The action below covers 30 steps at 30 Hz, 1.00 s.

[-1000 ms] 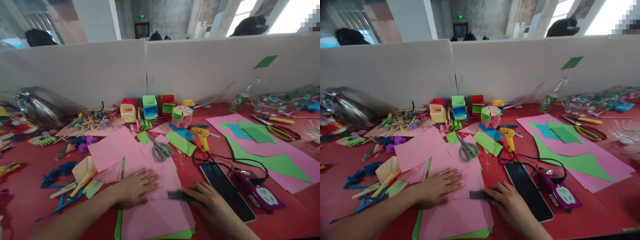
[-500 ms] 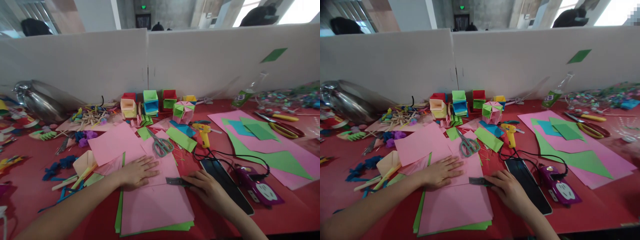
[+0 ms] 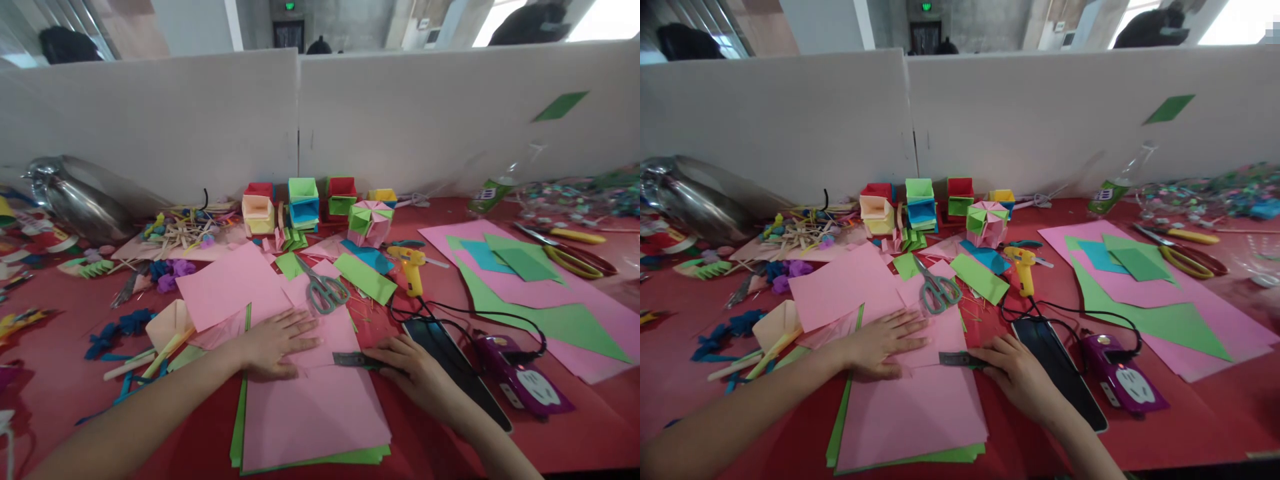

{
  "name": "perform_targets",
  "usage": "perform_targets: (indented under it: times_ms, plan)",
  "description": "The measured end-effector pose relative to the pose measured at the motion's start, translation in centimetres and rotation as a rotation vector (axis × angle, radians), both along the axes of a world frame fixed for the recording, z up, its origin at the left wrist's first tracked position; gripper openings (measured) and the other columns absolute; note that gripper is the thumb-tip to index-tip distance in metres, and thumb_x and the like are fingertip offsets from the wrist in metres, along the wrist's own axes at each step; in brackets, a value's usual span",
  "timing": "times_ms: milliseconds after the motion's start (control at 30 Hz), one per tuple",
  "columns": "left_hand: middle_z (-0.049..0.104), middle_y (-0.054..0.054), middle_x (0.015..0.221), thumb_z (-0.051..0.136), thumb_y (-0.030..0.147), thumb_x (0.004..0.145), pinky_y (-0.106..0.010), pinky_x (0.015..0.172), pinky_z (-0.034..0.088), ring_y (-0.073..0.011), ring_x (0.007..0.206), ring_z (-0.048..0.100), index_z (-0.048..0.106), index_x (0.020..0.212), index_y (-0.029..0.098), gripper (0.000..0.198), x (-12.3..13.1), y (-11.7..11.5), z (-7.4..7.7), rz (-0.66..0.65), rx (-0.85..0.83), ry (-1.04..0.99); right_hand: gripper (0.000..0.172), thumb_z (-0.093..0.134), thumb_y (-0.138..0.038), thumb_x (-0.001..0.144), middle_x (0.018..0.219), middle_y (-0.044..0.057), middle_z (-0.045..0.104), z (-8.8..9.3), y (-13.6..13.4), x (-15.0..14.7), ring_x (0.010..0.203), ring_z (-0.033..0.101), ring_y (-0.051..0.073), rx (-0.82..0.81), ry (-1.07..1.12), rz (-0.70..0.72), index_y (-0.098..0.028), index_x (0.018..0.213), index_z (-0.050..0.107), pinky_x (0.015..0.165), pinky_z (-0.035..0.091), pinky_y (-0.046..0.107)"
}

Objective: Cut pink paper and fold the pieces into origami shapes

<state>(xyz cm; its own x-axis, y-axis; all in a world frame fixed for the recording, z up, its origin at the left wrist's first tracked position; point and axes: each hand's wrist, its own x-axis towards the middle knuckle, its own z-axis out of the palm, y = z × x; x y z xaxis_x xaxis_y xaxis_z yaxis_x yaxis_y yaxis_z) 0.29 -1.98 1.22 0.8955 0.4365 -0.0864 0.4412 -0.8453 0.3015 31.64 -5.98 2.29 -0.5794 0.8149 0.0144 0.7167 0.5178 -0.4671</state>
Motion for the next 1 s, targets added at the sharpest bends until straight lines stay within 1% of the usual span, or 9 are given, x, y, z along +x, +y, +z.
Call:
perform_targets:
  times_ms: [167, 367, 533, 700, 767, 900, 1000]
  plan:
    - [0.011, -0.005, 0.150, 0.036, 0.056, 0.085, -0.045, 0.110, 0.007, -0.0242, 0.137, 0.007, 0.023, 0.140, 0.027, 0.064, -0.1, -0.1, 0.0, 0.004, -0.004, -0.005, 0.032, 0.049, -0.018, 0.086, 0.100, 0.005, 0.061, 0.2, -0.2, -0.1, 0.091, 0.054, 0.021, -0.017, -0.007, 0.002, -0.030, 0.114, 0.060, 0.084, 0.044, 0.038]
    - [0.011, -0.005, 0.150, 0.038, 0.057, 0.084, -0.045, 0.110, 0.007, -0.0248, 0.137, 0.007, 0.023, 0.140, 0.027, 0.065, -0.1, 0.0, -0.2, 0.004, -0.002, -0.020, 0.032, 0.047, -0.020, 0.088, 0.100, 0.005, 0.061, 0.1, -0.8, 0.0, 0.091, 0.053, 0.021, -0.035, 0.018, -0.018, -0.031, 0.115, 0.059, 0.080, 0.046, 0.036]
    - [0.012, -0.004, 0.150, 0.040, 0.056, 0.084, -0.046, 0.110, 0.007, -0.0255, 0.136, 0.008, 0.023, 0.140, 0.028, 0.065, -0.1, -0.1, -0.3, 0.004, 0.004, -0.036, 0.031, 0.047, -0.021, 0.088, 0.101, 0.005, 0.060, 0.1, -0.7, 0.0, 0.092, 0.053, 0.021, -0.040, 0.023, -0.017, -0.031, 0.116, 0.058, 0.082, 0.045, 0.037]
    - [0.011, -0.003, 0.150, 0.040, 0.054, 0.085, -0.046, 0.110, 0.007, -0.0254, 0.136, 0.009, 0.022, 0.140, 0.028, 0.064, -0.1, -0.1, -0.1, -0.003, 0.006, -0.037, 0.032, 0.047, -0.019, 0.088, 0.100, 0.006, 0.060, 0.1, -0.4, -0.6, 0.091, 0.053, 0.021, -0.033, 0.008, -0.005, -0.031, 0.115, 0.058, 0.082, 0.044, 0.038]
    - [0.011, -0.004, 0.150, 0.039, 0.051, 0.086, -0.045, 0.110, 0.007, -0.0244, 0.137, 0.009, 0.022, 0.140, 0.028, 0.061, 0.0, 0.0, 0.1, -0.007, 0.004, -0.026, 0.032, 0.048, -0.019, 0.087, 0.100, 0.006, 0.060, 0.1, -0.4, -0.7, 0.092, 0.053, 0.021, -0.037, 0.009, -0.005, -0.030, 0.115, 0.058, 0.083, 0.044, 0.038]
    - [0.014, -0.004, 0.150, 0.037, 0.034, 0.090, -0.044, 0.110, 0.008, -0.0223, 0.137, 0.009, 0.025, 0.139, 0.027, 0.051, 0.1, 0.1, 0.1, 0.007, 0.005, 0.002, 0.031, 0.047, -0.021, 0.088, 0.101, 0.006, 0.061, 0.0, -0.8, -0.5, 0.092, 0.054, 0.021, -0.044, 0.041, -0.006, -0.031, 0.116, 0.058, 0.082, 0.045, 0.038]
    - [0.014, -0.002, 0.150, 0.039, 0.028, 0.089, -0.044, 0.110, 0.008, -0.0219, 0.137, 0.009, 0.025, 0.139, 0.028, 0.052, 0.2, 0.1, -0.1, 0.015, 0.008, 0.016, 0.030, 0.046, -0.023, 0.088, 0.100, 0.006, 0.061, 0.2, -1.1, -0.5, 0.091, 0.054, 0.021, -0.063, 0.056, -0.019, -0.030, 0.115, 0.059, 0.081, 0.046, 0.038]
